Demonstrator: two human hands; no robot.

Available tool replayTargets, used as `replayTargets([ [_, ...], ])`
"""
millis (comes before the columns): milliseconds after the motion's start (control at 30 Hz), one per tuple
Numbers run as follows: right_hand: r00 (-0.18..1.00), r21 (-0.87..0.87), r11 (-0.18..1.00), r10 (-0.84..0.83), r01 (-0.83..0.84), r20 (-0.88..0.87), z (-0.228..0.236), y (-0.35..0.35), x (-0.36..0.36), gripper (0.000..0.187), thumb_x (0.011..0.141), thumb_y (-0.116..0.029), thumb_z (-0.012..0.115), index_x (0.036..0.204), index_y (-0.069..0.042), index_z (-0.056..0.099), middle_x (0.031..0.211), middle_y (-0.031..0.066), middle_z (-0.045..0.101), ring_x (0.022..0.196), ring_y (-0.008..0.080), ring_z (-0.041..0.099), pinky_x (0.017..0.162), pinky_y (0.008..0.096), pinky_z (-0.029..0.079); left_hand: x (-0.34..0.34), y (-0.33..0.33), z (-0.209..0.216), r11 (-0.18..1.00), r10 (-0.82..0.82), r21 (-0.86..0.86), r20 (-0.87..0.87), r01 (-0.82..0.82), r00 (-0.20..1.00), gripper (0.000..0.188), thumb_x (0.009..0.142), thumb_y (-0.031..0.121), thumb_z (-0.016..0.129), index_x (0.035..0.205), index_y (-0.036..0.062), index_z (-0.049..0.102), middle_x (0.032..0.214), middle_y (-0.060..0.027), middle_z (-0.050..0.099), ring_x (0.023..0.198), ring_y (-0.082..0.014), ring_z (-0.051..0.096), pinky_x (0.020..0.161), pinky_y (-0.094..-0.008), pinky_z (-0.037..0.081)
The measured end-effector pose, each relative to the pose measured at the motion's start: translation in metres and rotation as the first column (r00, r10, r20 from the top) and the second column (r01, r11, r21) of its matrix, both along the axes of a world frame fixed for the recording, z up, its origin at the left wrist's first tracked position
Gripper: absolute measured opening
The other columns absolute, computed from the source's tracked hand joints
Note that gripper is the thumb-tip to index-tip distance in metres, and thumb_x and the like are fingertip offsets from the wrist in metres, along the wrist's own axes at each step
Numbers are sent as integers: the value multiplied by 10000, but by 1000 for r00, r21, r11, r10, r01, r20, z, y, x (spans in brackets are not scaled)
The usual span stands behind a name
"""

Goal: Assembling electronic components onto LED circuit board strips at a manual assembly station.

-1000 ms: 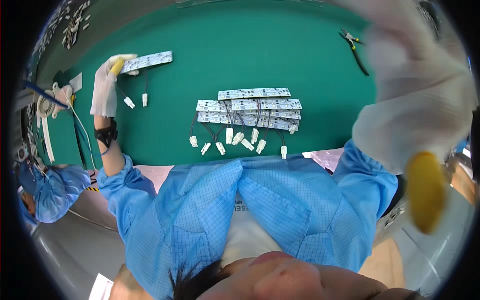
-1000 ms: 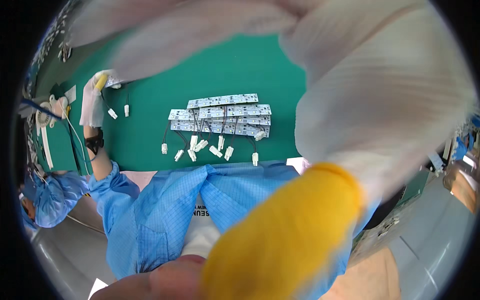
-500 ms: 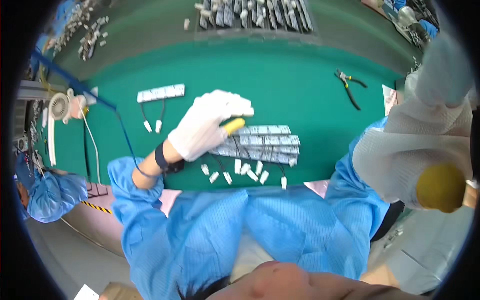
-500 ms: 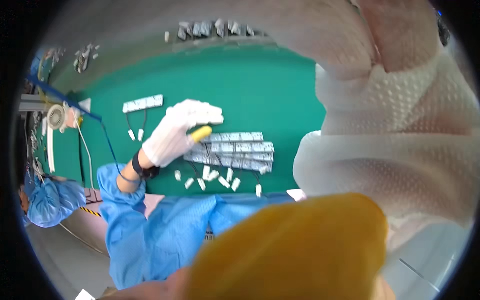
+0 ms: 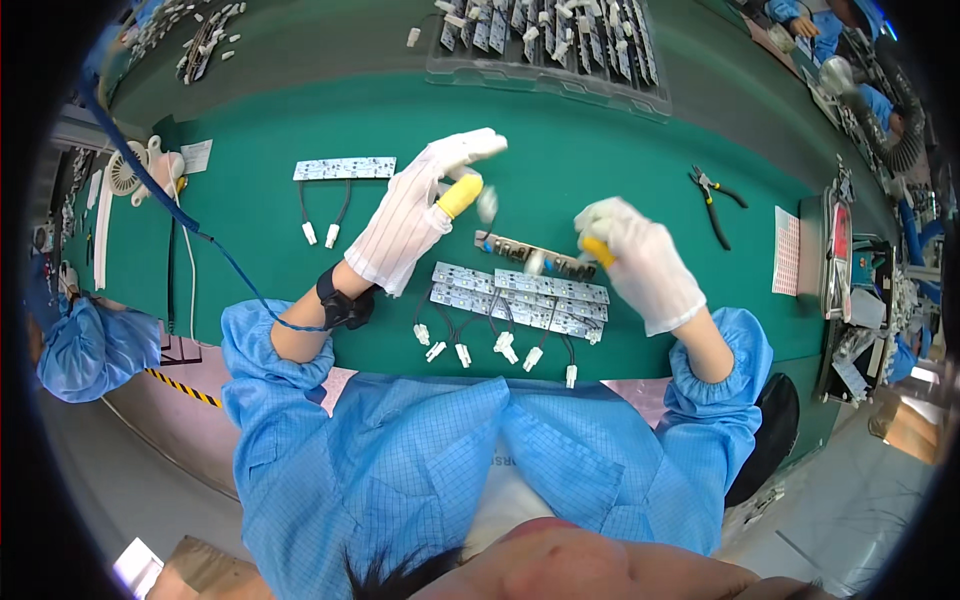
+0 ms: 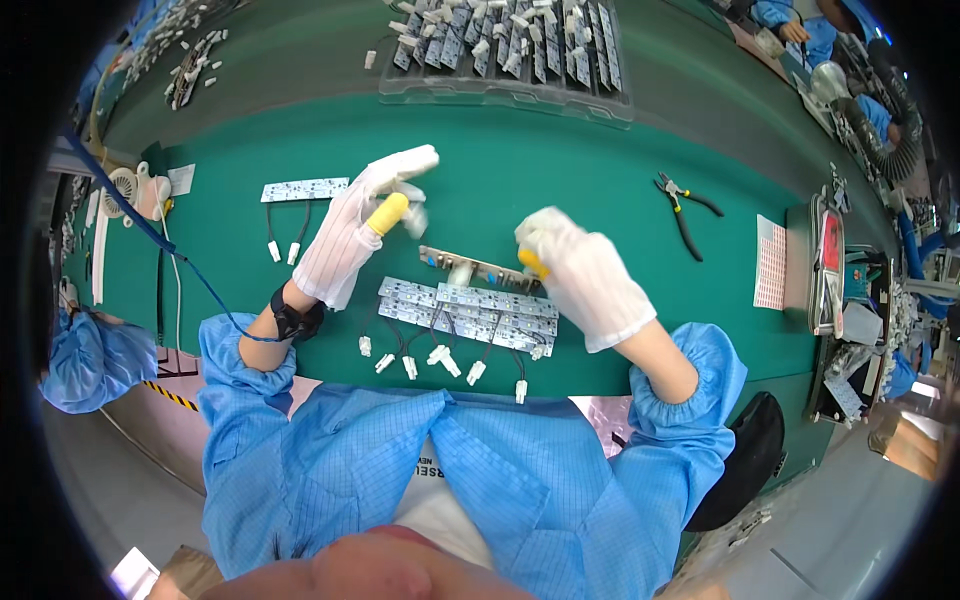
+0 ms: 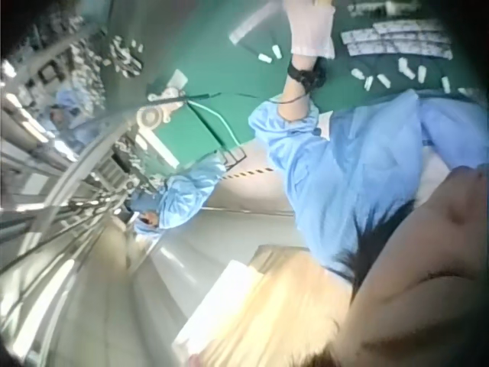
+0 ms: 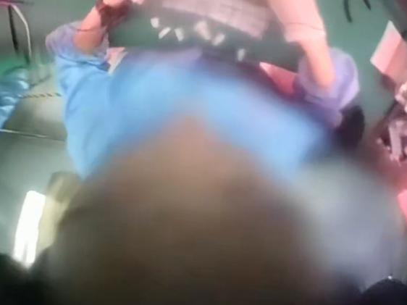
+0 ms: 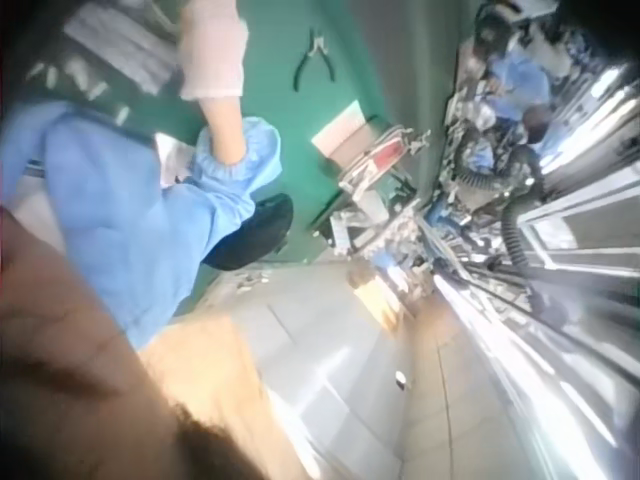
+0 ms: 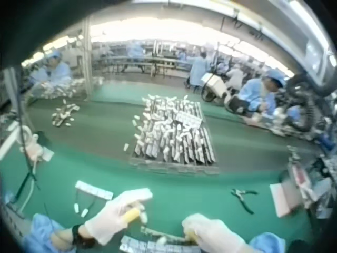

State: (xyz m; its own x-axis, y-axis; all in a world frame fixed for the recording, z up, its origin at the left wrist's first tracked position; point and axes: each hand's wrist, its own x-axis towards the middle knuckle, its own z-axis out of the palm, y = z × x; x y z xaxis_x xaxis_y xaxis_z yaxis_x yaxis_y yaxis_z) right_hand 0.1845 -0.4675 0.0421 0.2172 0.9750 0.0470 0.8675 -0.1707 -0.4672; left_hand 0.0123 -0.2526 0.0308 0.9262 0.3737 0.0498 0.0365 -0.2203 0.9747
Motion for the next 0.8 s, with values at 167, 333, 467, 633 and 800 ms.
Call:
replayTargets([
  [167, 998, 459, 887, -52, 55, -19, 27, 25, 9, 191, 755, 31, 644, 907, -66, 580, 944, 91, 622, 822, 278, 628, 711, 364, 545, -2, 6, -22, 879, -119, -449, 122, 161, 985, 693, 971, 547, 372, 1423, 21, 354, 1405, -144, 430, 1095, -200, 531, 958, -349, 440],
  [333, 967, -186, 982, 5, 44, 254, 15, 22, -1, 339, 726, -142, 735, 1038, -115, 606, 993, 89, 623, 858, 258, 634, 691, 364, 527, 1, 13, -14, 967, -28, -245, 185, 73, 982, 618, 998, 474, 363, 1395, 1, 392, 1396, -149, 453, 1088, -199, 545, 958, -329, 439],
  [467, 938, -224, 966, -45, 128, 343, -12, 26, 5, 674, 689, -203, 772, 1291, -153, 474, 939, 60, 612, 869, 246, 614, 680, 362, 495, 7, 16, -9, 990, -16, -134, 152, 36, 988, 800, 855, 630, 476, 1374, 23, 430, 1386, -125, 465, 1100, -217, 570, 941, -347, 467],
  [633, 936, 116, 993, -60, 21, 346, -13, 31, 26, 642, 679, -155, 774, 1271, -192, 529, 1000, 29, 625, 934, 270, 584, 760, 376, 475, 2, 17, -19, 972, -53, -210, 250, 108, 967, 652, 960, 500, 435, 1365, -11, 433, 1377, -140, 482, 1108, -204, 545, 964, -344, 428],
  [800, 894, 103, 992, 23, -77, 448, -39, 41, 61, 575, 667, -88, 745, 1212, -202, 603, 1148, 19, 566, 1047, 246, 534, 829, 358, 459, 6, 13, -10, 983, -31, -170, 176, 62, 984, 628, 963, 486, 438, 1348, -9, 457, 1363, -141, 497, 1110, -193, 543, 968, -337, 428],
])
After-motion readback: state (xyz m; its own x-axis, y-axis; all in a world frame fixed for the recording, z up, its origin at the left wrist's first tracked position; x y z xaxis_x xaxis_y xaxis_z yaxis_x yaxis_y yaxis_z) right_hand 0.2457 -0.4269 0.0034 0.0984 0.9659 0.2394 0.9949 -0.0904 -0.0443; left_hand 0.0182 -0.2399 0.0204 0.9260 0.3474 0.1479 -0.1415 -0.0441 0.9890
